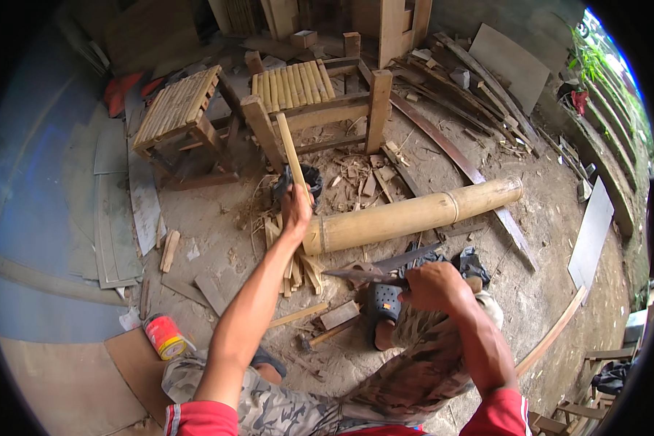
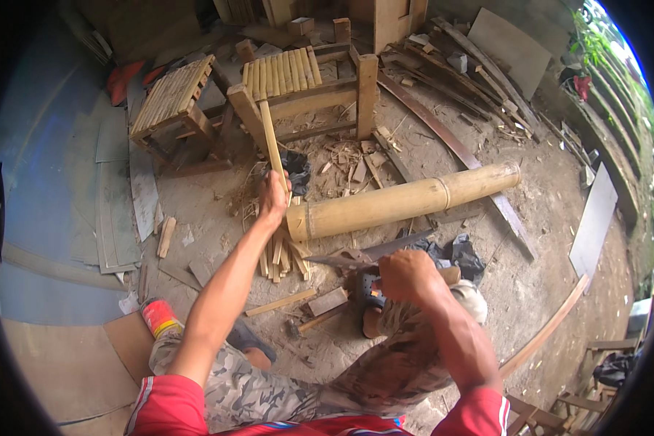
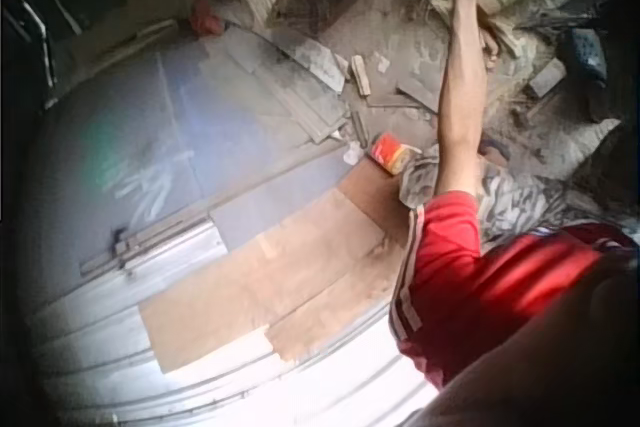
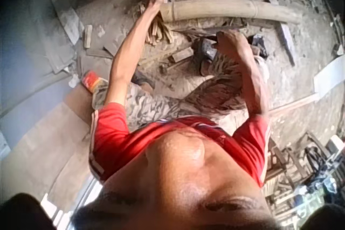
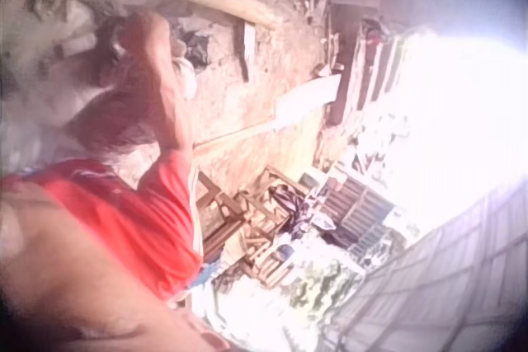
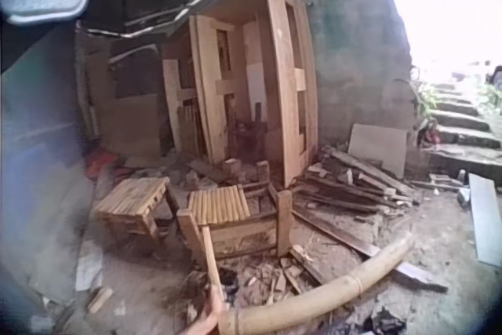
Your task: The person sits on the floor and uses a machete to shave and shape a thin bamboo strip. They repeatedly strike the strip to remove material, then briefly insert it into a bamboo chair frame to check fit before continuing to shape it.
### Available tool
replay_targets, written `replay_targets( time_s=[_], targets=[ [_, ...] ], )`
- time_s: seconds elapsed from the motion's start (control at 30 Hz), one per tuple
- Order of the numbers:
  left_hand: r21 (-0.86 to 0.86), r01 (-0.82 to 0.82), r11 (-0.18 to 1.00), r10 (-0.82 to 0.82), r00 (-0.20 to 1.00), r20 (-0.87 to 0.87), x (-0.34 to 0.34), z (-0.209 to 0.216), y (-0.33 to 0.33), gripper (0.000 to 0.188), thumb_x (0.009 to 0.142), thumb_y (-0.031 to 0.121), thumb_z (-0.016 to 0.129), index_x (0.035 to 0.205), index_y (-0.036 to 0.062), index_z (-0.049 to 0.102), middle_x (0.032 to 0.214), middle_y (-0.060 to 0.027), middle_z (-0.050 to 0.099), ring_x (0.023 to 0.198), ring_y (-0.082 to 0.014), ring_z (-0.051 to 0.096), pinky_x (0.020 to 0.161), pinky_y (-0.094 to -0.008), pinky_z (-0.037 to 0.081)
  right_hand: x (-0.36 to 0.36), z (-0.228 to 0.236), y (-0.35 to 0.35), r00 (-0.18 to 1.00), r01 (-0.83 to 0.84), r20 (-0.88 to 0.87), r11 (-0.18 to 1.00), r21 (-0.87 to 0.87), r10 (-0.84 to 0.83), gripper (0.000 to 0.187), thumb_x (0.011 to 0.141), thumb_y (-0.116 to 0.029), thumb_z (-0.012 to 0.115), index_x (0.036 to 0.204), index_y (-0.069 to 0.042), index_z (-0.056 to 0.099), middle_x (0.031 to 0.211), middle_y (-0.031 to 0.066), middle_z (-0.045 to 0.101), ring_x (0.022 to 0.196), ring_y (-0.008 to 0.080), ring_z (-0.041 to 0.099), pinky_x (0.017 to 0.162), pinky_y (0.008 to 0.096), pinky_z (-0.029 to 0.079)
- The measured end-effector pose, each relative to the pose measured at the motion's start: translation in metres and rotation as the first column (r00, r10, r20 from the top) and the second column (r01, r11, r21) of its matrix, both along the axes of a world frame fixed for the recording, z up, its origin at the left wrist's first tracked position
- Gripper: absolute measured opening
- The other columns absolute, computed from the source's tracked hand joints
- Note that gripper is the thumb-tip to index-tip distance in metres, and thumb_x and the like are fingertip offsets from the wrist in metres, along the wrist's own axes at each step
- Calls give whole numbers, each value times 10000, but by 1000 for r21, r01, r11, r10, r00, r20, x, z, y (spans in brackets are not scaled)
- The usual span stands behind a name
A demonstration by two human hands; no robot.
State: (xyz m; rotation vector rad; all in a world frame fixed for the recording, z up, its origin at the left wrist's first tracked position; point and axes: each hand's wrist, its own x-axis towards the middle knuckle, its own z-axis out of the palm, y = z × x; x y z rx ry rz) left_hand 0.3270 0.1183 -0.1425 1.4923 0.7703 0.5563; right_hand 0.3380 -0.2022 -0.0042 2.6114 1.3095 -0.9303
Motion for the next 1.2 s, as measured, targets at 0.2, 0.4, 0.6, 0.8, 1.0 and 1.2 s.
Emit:
replay_targets(
  time_s=[0.2, 0.4, 0.6, 0.8, 1.0, 1.2],
  targets=[
    [-119, 237, 964, -227, 969, 94, 103, 43, 47, 253, 1038, 238, 460, 1054, 9, 566, 836, -44, 572, 564, -100, 520, 471, -253, 465, 5, 5, -6, 997, 8, -76, 999, -49, -12, 363, 877, -427, 656, 929, -70, 696, 798, 171, 706, 801, 353, 700, 701, 467, 541],
    [-169, 246, 955, -237, 969, 68, 196, 60, 93, 259, 1052, 209, 471, 1099, -17, 587, 923, -52, 595, 642, -89, 554, 507, -225, 511, 13, 2, -13, 991, 78, -108, 997, -16, -80, 347, 898, -439, 630, 958, -99, 658, 734, 146, 685, 719, 356, 684, 641, 466, 523],
    [-194, 241, 951, -239, 970, 30, 281, 52, 126, 187, 1007, 117, 441, 1066, -31, 538, 932, -89, 570, 733, -156, 617, 594, -274, 582, 21, 3, -4, 987, 113, -114, 993, 14, -111, 358, 908, -416, 621, 975, -64, 607, 721, 147, 678, 698, 352, 685, 619, 466, 525],
    [-135, 309, 942, -313, 950, -13, 346, 41, 124, 224, 950, 30, 356, 1084, -86, 493, 1021, -122, 527, 776, -208, 642, 688, -314, 640, 25, -1, 13, 976, 56, -213, 998, 14, -52, 331, 1006, -307, 460, 951, -7, 589, 659, 152, 655, 590, 336, 667, 472, 464, 480],
    [-124, 296, 947, -304, 951, -60, 383, 31, 116, 250, 927, 0, 386, 1141, -85, 484, 1121, -148, 548, 775, -233, 668, 685, -305, 639, 24, -13, 19, 974, -31, -223, 995, 93, 51, 188, 945, -121, 467, 988, 19, 584, 708, 139, 688, 611, 307, 697, 478, 423, 526],
    [411, 380, 829, -92, 816, -570, 382, 46, 94, 339, 855, 89, 574, 1185, 26, 622, 1043, -167, 691, 803, -258, 718, 705, -352, 614, 28, -4, 22, 987, -16, -155, 989, 147, 39, 332, 926, -314, 605, 1000, 10, 610, 723, 164, 672, 647, 320, 678, 523, 416, 505]
  ],
)
